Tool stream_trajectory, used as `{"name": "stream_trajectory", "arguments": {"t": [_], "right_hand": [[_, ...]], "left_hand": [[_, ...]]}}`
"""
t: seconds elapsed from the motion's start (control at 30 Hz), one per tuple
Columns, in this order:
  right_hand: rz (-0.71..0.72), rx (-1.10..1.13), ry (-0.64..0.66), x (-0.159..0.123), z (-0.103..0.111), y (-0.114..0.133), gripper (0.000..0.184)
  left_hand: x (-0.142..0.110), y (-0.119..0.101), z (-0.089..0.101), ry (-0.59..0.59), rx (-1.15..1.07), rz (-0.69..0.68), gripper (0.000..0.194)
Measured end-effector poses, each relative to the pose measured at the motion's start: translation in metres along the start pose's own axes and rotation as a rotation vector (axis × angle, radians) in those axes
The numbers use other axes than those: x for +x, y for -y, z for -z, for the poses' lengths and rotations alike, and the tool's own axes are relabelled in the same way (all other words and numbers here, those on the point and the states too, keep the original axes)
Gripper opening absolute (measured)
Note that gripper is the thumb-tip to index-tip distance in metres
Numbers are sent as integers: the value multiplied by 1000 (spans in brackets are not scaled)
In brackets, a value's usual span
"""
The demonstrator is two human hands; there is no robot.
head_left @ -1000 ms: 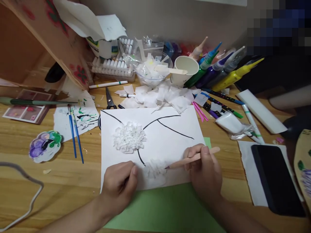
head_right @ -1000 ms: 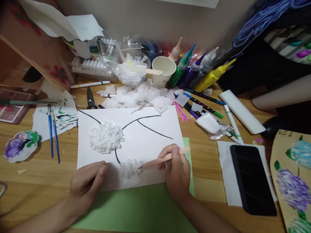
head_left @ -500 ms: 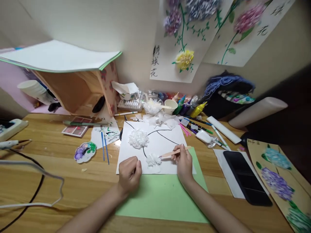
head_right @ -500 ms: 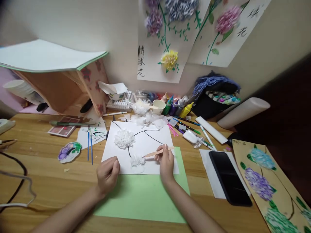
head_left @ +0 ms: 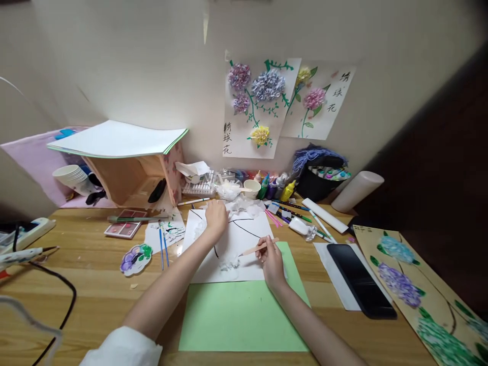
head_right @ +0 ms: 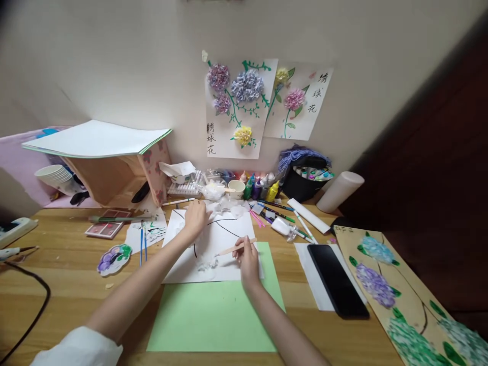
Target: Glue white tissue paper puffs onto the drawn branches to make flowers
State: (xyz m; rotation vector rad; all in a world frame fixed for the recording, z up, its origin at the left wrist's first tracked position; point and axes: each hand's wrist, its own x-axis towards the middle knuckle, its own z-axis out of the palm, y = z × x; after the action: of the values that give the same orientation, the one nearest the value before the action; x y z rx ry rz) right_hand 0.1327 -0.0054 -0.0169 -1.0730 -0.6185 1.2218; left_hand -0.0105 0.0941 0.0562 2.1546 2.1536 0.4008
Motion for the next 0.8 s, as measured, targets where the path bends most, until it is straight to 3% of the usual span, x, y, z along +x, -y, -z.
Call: {"name": "stream_trajectory", "arguments": {"t": [0.13,0.3,0.43,0.53,0.6,0.7,0.8], "right_hand": [[-7,46,-17,0,1,1,37],[-8,47,-20,0,3,4,36],[10,15,-31,0,2,7,38],[16,11,-36,0,2,10,39],[0,38,-28,0,2,11,38],[-30,82,-15,0,3,11,37],[-23,70,-4,0,4,10,37]], "left_hand": [[19,6,-8,24,-37,43,15],[24,20,-4,80,-184,17,14],[14,25,8,73,-335,-73,16],[-7,29,23,94,-464,-153,19],[-29,35,31,206,-654,-214,23],[-65,46,33,503,-951,-239,26],[-95,55,22,626,-972,-193,25]]}}
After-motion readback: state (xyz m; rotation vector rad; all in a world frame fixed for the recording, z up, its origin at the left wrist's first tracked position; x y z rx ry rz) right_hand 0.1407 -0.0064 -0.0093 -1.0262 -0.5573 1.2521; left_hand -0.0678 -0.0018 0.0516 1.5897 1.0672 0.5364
